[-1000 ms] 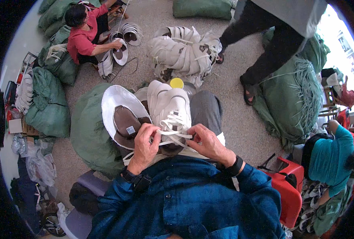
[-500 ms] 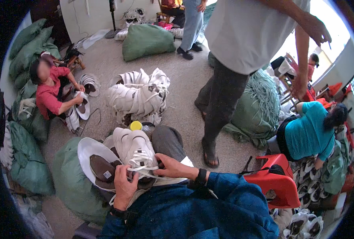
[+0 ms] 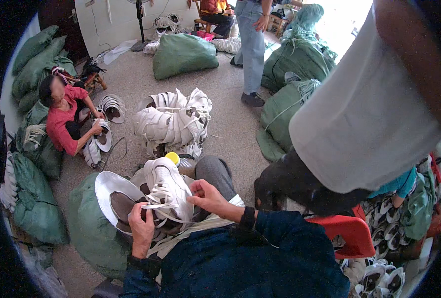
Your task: The recorder is lacing a white sneaker in a workshop environment.
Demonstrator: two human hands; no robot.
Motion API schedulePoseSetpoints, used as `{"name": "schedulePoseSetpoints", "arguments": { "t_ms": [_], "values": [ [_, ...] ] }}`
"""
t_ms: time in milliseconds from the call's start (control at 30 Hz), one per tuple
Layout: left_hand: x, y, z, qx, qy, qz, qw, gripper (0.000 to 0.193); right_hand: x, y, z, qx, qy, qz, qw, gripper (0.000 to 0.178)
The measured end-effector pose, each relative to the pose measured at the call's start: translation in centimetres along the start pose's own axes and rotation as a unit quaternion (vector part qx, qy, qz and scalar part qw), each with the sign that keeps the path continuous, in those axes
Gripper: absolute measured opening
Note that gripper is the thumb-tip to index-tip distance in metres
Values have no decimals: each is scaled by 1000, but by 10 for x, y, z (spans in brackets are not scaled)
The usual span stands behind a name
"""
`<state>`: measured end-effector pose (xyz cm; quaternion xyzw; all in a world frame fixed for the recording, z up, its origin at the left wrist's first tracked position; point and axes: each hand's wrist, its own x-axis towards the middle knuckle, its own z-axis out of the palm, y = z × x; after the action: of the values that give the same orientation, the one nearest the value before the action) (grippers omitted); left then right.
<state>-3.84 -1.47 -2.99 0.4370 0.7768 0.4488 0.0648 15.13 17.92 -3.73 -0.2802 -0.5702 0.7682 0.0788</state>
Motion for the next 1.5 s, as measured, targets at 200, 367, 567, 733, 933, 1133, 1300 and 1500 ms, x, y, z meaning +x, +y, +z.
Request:
{"name": "schedulePoseSetpoints", "arguments": {
  "t_ms": [200,367,567,733,933,1133,1300,1500],
  "values": [
    [5,-15,-5,-29,9,-7,1000,17,2,-4,12,102,11,-87,991,39],
    [14,6,-17,-54,-44,-103,992,24,-2,-10,8,224,-94,102,965,24],
    [-6,-14,-60,225,-203,88,949,28,8,-40,24,72,-112,16,991,30],
    [-19,-8,-43,222,-260,156,927,21,18,-114,35,115,-65,-53,990,30],
    [-34,-4,4,267,-306,144,902,27,66,-55,94,-228,-244,-121,935,33],
    [-36,65,-42,205,-231,225,924,36,79,-10,125,-286,-314,-251,870,38],
    [35,80,-39,-73,-137,252,955,25,52,-6,95,-289,-345,-379,809,44],
    [38,16,-29,135,-385,18,913,23,43,-26,10,-217,-34,-197,956,25]
  ]
}}
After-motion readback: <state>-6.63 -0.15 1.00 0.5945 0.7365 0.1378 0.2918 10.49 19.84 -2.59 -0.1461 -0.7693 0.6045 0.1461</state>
